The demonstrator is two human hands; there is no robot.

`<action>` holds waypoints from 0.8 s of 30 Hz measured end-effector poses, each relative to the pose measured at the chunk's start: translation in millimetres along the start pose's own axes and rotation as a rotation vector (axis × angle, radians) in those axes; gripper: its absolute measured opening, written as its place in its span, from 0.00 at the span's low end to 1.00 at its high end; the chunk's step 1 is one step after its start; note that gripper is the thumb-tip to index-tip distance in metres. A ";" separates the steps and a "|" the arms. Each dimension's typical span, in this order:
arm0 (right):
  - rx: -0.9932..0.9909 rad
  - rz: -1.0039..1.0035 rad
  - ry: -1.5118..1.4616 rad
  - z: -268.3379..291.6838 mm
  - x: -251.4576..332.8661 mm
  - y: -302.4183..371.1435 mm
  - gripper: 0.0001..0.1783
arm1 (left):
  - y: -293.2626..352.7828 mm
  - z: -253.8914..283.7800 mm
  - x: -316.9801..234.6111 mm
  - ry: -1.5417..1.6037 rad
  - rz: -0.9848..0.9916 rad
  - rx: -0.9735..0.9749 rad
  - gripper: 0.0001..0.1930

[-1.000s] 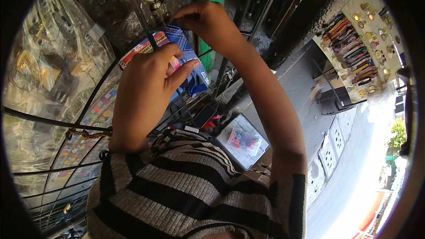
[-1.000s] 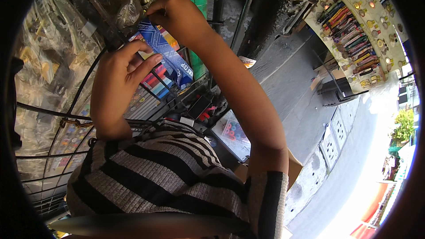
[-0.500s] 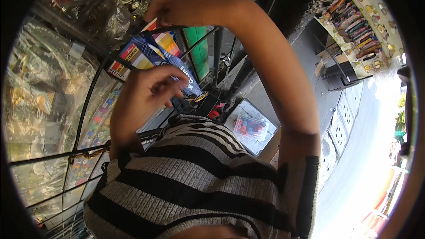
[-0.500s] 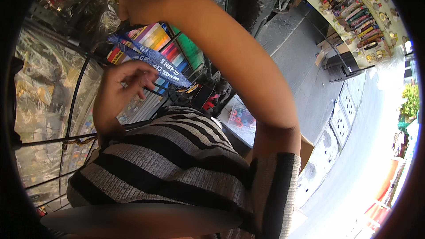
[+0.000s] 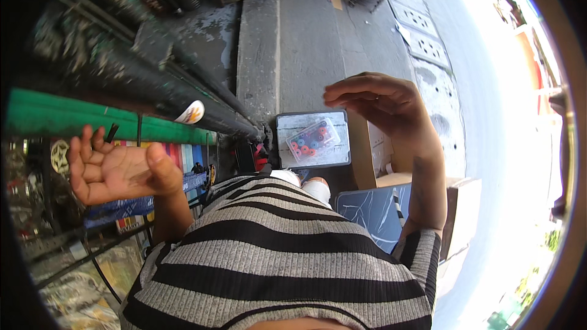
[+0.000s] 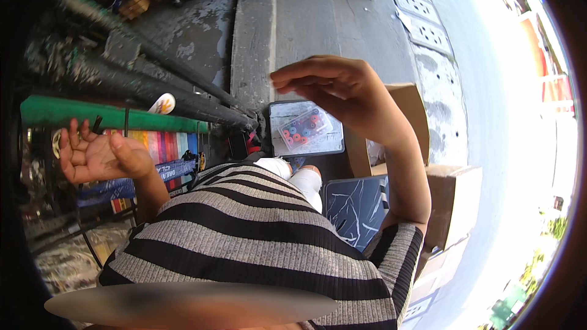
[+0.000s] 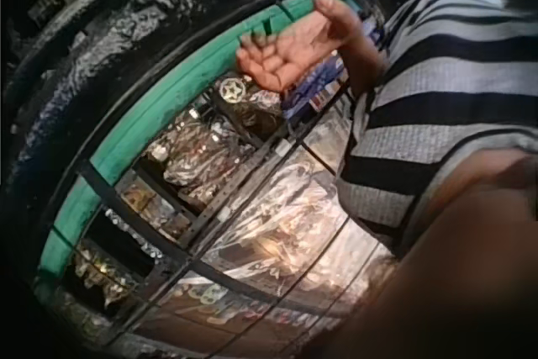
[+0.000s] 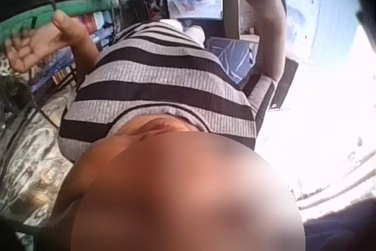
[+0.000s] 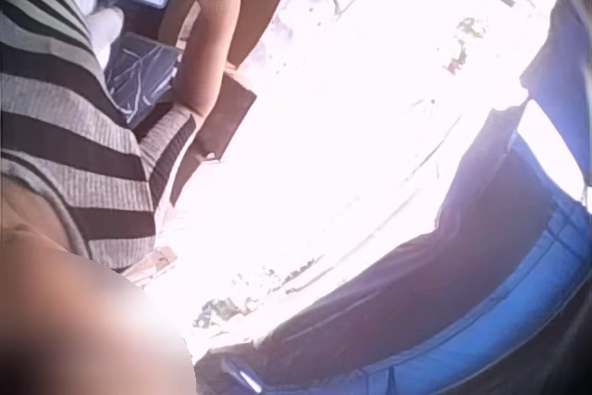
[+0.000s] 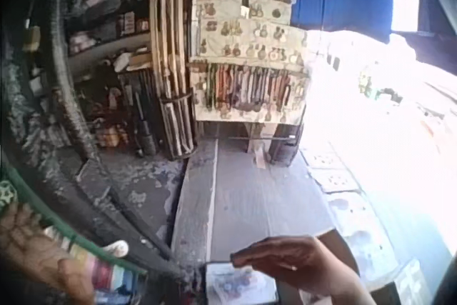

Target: The person assembles a medal by attaching a circular badge to a blue ribbon using pliers to crimp a metal fastener. They then fold the ribbon and place the finished medal into a plastic display case.

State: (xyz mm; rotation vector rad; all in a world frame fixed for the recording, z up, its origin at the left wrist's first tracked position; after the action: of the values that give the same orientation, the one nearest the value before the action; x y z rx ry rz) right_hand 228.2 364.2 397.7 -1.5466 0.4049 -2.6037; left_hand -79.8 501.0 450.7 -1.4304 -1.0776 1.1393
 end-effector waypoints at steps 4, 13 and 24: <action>-0.249 -0.647 0.101 34.0 -151.5 165.1 0.22 | -4.4 -33.4 43.2 0.152 0.229 0.011 0.45; 0.020 -1.569 0.424 -146.0 -272.1 423.9 0.45 | -11.9 -60.6 41.0 0.041 0.241 0.048 0.36; 0.235 -1.269 -0.098 -140.6 -338.8 405.9 0.23 | -4.4 -58.6 46.1 0.103 0.507 -0.085 0.43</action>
State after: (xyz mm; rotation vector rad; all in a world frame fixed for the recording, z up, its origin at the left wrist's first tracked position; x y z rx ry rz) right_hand 245.2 69.8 -63.1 -2.2489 -1.2574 -3.0351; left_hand -14.7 537.3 454.6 -1.8728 -0.7129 1.3624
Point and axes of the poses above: each hand's wrist, its own y-axis away from the middle knuckle, its own z-axis out of the back of the hand, x = y × z, the point moved 8 cm from there along -y, towards the middle knuckle, and after that the axes turned 15 degrees about y, right-handed, at the moved point
